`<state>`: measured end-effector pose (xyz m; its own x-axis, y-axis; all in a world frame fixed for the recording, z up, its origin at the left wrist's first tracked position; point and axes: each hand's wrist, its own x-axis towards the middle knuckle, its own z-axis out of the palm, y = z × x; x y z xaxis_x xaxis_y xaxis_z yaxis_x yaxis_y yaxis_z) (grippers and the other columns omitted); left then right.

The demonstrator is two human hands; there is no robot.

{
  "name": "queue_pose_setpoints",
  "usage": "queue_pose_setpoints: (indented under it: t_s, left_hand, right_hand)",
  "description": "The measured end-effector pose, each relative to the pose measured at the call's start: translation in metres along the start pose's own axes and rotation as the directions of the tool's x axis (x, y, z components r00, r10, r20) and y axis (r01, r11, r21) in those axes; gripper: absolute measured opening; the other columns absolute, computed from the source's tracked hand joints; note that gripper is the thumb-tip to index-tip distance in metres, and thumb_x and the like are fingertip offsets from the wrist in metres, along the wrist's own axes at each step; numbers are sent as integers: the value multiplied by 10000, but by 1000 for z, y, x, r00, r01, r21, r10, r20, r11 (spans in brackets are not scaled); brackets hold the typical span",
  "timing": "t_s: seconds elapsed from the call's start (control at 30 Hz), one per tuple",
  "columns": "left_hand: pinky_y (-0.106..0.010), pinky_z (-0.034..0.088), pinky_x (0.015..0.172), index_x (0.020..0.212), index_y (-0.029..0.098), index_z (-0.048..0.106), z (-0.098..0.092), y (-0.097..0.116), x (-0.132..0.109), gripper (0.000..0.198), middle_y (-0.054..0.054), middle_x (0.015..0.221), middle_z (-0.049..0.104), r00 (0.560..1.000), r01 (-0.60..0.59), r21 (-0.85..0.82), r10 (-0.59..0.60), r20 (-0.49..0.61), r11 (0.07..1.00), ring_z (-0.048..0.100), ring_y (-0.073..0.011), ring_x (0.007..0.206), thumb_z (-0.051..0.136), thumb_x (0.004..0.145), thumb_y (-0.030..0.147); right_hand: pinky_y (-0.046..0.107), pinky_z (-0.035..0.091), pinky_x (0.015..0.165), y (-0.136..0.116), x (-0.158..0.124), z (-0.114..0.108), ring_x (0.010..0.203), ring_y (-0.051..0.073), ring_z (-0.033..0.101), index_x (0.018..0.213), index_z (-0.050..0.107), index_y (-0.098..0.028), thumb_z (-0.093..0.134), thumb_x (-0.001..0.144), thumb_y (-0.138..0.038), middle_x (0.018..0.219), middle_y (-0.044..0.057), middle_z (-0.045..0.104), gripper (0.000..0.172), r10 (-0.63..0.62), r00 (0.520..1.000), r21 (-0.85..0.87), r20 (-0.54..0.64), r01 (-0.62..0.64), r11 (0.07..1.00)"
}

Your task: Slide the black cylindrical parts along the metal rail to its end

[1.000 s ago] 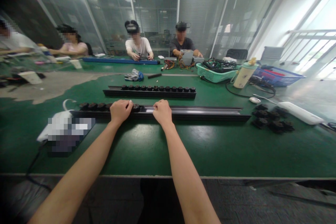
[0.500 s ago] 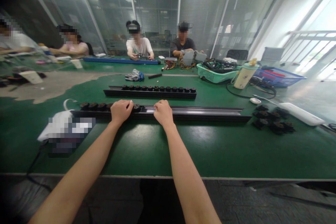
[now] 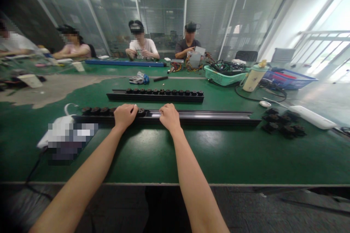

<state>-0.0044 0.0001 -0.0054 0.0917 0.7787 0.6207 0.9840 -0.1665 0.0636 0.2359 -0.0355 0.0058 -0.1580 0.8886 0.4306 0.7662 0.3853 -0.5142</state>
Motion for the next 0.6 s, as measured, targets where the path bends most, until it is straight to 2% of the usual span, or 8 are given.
queue_pose_setpoints:
  t_s: [0.6]
  left_hand:
    - [-381,393,723,745,204,701,-2,1,-1,482,-125,867,749,1000,-8,0,8,0,1000,656,-274,840,350,1018,390]
  right_hand:
    - [349,480,933,3,1,-5,1150,234,551,908,769,-216,528,933,-97,1111,84,711,270,26,1000,-19,17,-26,999]
